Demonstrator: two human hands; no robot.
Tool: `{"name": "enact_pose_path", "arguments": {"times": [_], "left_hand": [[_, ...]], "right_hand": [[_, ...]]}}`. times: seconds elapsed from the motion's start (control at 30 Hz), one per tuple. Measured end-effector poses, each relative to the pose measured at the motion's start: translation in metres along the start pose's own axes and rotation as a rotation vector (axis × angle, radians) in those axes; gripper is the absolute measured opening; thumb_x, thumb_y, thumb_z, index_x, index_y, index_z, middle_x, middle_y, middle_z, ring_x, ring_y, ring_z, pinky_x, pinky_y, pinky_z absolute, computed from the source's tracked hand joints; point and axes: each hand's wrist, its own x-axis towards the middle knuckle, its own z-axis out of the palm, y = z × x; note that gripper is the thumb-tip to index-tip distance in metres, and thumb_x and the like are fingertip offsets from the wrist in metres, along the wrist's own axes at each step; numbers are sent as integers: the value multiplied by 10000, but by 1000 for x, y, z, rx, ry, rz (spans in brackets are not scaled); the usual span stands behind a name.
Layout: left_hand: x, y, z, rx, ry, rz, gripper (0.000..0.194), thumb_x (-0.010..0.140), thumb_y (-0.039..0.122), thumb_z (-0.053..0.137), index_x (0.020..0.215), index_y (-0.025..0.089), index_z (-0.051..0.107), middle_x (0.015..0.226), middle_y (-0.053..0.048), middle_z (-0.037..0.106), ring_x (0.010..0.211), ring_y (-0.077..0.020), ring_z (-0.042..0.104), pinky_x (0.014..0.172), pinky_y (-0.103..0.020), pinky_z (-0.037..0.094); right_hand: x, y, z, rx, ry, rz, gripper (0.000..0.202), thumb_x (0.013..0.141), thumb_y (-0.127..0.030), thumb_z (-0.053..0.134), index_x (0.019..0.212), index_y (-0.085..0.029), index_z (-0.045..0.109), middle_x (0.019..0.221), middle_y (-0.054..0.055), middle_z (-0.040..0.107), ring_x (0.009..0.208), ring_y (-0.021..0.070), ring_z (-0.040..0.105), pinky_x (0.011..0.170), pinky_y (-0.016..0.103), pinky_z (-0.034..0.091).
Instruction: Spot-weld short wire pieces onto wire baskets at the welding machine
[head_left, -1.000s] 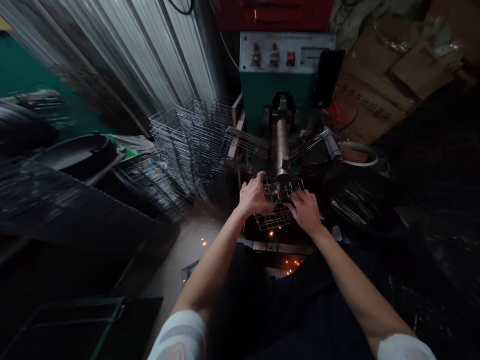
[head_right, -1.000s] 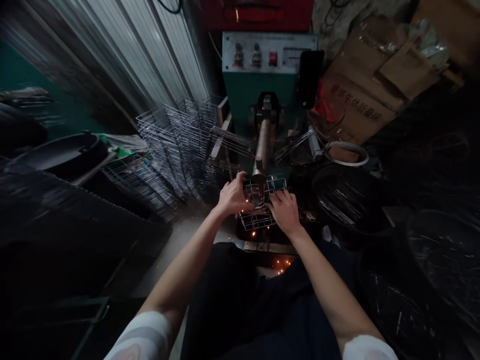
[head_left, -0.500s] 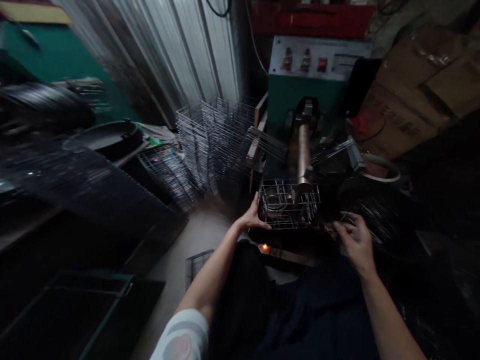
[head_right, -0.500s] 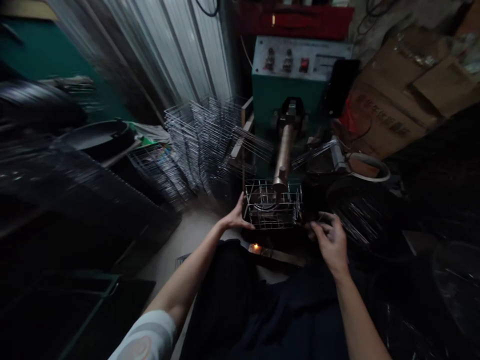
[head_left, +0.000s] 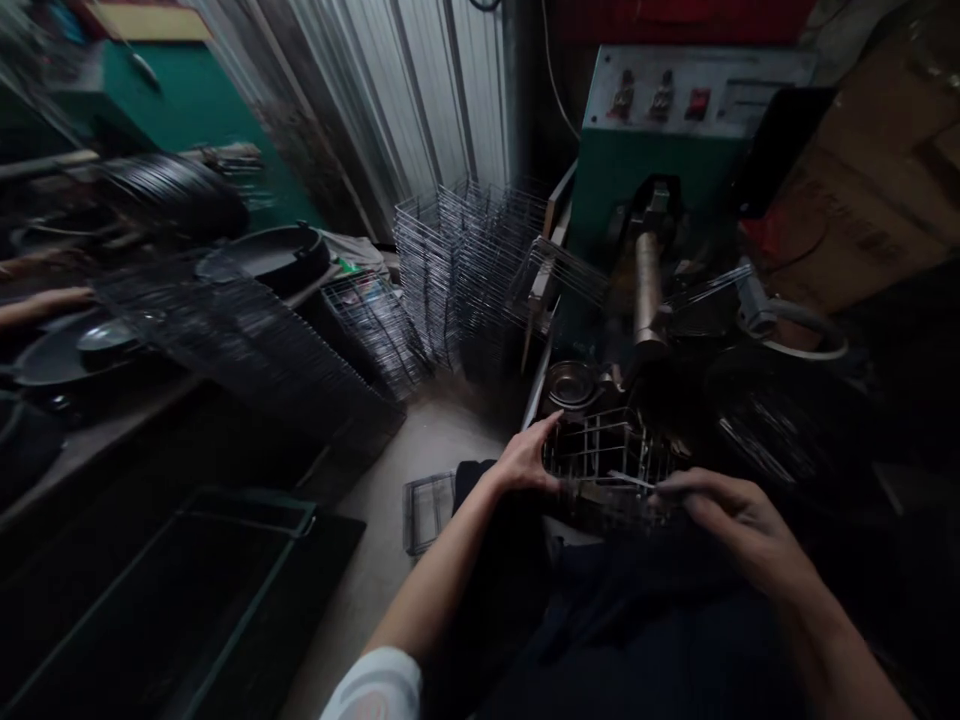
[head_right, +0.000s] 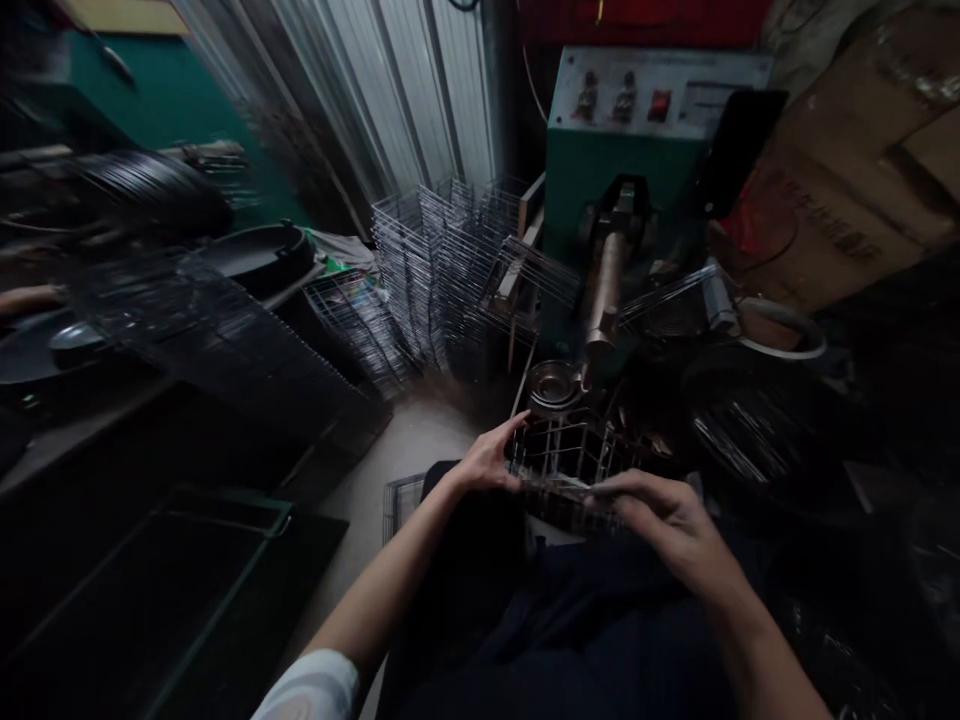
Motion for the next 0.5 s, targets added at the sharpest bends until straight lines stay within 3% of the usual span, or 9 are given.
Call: {"name": "enact_pose_path", "arguments": {"times": [0.1, 0.2, 0.3, 0.43, 0.5], "left_hand": [[1, 37, 7, 222, -7, -42, 1262, 472, 417, 891, 1531, 279, 217, 1391, -104, 577, 1262, -354, 566, 1088, -487, 429], [13, 66, 12, 399, 1, -24, 1252, 440, 373, 905, 1505, 300, 251, 1368, -101, 594, 1301, -396, 511, 1153, -557, 319], [23, 83, 11, 463, 28, 11, 1273, 444, 372, 905, 1516, 291, 222, 1422, -113, 555, 1358, -415, 440, 1173, -581, 263], [29, 95, 3, 474, 109, 12, 1264, 492, 386, 880, 1533, 271, 173, 1440, -109, 537, 1396, -405, 403, 1184, -564, 247], [32, 100, 1, 473, 141, 7, 1258, 503, 399, 876, 1534, 267, 167, 1458, -103, 518, 1412, -398, 386, 1192, -556, 237]], "right_hand": [[17, 10, 19, -348, -66, -69, 189, 976, -375, 598, 998, -270, 754, 902, 32, 728, 825, 209, 679, 753, 323, 531], [35, 41, 29, -706, -55, -211, 147, 976, -289, 595, 954, -236, 730, 860, 35, 720, 832, 221, 634, 757, 344, 494], [42, 71, 30, -1002, -27, -324, 142, 942, -192, 630, 1059, -190, 710, 935, 77, 739, 948, 267, 607, 807, 389, 464], [38, 86, 26, -1155, 70, -459, 391, 922, -37, 548, 1293, -136, 624, 1166, 112, 721, 1126, 290, 564, 869, 413, 419], [37, 86, 23, -1152, 130, -506, 448, 913, 3, 504, 1325, -140, 610, 1186, 103, 719, 1135, 279, 563, 877, 410, 407]]}}
